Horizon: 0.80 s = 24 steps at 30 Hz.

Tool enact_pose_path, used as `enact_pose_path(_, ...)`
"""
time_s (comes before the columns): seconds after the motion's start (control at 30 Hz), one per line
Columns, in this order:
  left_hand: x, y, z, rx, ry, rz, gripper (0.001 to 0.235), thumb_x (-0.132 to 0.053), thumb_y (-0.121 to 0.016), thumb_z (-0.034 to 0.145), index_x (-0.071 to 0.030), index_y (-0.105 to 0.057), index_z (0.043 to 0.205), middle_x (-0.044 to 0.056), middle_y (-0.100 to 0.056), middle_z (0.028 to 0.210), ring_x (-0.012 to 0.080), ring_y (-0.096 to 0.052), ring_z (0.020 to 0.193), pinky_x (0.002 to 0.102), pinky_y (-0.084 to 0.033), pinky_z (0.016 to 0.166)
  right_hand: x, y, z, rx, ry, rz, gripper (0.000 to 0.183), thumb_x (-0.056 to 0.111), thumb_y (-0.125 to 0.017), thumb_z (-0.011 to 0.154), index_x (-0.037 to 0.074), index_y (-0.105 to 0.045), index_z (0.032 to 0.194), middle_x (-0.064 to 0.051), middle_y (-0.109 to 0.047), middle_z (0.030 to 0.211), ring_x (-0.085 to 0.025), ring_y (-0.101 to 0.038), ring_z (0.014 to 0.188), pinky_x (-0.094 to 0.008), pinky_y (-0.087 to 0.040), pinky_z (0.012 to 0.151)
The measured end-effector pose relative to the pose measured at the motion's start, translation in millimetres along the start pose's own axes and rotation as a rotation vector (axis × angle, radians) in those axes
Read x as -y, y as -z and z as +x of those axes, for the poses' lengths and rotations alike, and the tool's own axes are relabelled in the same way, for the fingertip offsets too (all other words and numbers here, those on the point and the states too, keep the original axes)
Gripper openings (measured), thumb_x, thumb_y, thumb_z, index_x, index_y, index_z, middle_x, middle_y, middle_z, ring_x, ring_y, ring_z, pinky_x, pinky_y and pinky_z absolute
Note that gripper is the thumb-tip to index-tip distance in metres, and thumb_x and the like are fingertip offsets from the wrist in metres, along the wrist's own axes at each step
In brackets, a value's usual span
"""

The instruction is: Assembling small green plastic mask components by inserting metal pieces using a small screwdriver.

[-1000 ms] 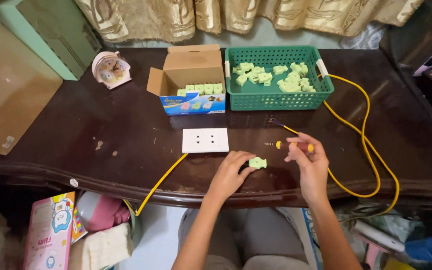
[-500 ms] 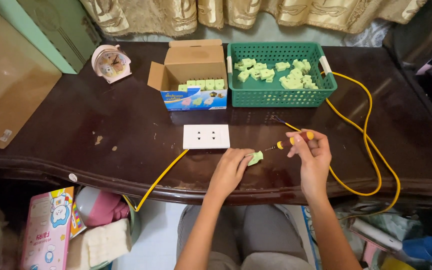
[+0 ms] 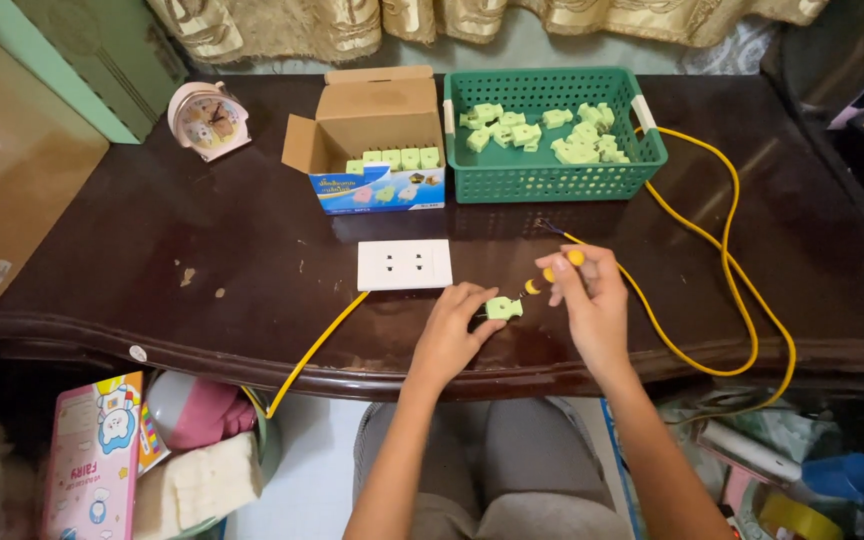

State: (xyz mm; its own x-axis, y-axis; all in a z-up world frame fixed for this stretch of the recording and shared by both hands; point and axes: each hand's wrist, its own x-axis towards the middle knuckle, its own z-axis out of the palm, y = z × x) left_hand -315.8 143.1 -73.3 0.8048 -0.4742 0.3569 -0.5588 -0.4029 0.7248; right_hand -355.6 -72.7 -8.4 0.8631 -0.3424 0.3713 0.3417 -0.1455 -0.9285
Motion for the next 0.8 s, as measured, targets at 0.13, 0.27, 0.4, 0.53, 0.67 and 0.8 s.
enact_pose_path(0.13, -1.4, 0.0, 1.1, -0.004, 0.015, -0.02, 0.043, -0.022, -0.086, 0.103, -0.004, -0.077, 0.141, 0.01, -0.073, 0.124, 0.0301, -0.067, 0.126, 0.043, -0.055, 0.116, -6.2, -8.3, 2.3, 0.049, 0.009, -0.054, 0.021, 0.012, -0.069, 0.116, 0.0, -0.065, 0.133, -0.019, -0.084, 0.112, -0.017, -0.067, 0.076, -0.029, -0.061, 0.066)
enact_pose_path(0.27, -4.6, 1.9, 1.9, 0.002, 0.035, -0.032, 0.042, -0.021, -0.087, 0.102, -0.004, -0.077, 0.139, 0.01, -0.073, 0.123, 0.0303, -0.067, 0.126, 0.043, -0.055, 0.115, -9.9, -12.9, 4.8, 0.087, 0.018, -0.146, 0.024, 0.012, -0.074, 0.113, 0.001, -0.067, 0.133, -0.016, -0.086, 0.11, -0.017, -0.068, 0.072, -0.029, -0.061, 0.064)
enact_pose_path(0.4, -6.3, 4.2, 2.6, 0.001, 0.039, -0.045, 0.04, -0.02, -0.088, 0.101, -0.004, -0.078, 0.137, 0.01, -0.073, 0.121, 0.0296, -0.067, 0.125, 0.043, -0.055, 0.116, -14.2, -12.7, 7.1, 0.128, 0.043, -0.161, 0.024, 0.012, -0.074, 0.113, 0.0, -0.067, 0.133, -0.016, -0.087, 0.109, -0.018, -0.069, 0.069, -0.03, -0.059, 0.063)
enact_pose_path(0.53, -2.3, 1.1, 2.0, -0.008, 0.023, -0.04, 0.04, -0.02, -0.088, 0.1, -0.005, -0.079, 0.136, 0.009, -0.074, 0.12, 0.0299, -0.068, 0.125, 0.043, -0.056, 0.116, -3.2, -14.2, 9.9, 0.198, 0.057, -0.155, 0.025, 0.011, -0.076, 0.111, 0.001, -0.068, 0.133, -0.015, -0.087, 0.109, -0.018, -0.071, 0.071, -0.031, -0.062, 0.064)
enact_pose_path(0.67, -2.2, 0.4, 1.7, -0.029, 0.014, -0.048, 0.039, -0.018, -0.09, 0.098, -0.006, -0.079, 0.133, 0.009, -0.074, 0.12, 0.0306, -0.068, 0.124, 0.044, -0.056, 0.115, 14.7, -16.3, 17.2, 0.391, 0.142, -0.208, 0.027, 0.008, -0.078, 0.106, 0.003, -0.077, 0.133, -0.013, -0.084, 0.11, -0.02, -0.075, 0.087, -0.035, -0.068, 0.074)
enact_pose_path(0.8, -1.9, -0.1, 1.5, -0.027, 0.015, -0.041, 0.039, -0.018, -0.09, 0.097, -0.006, -0.08, 0.132, 0.008, -0.074, 0.119, 0.0296, -0.068, 0.123, 0.043, -0.056, 0.115, 20.6, -12.6, 19.8, 0.552, 0.164, -0.165, 0.03, 0.006, -0.066, 0.111, 0.002, -0.075, 0.14, -0.015, -0.077, 0.122, -0.017, -0.069, 0.069, -0.034, -0.068, 0.066)
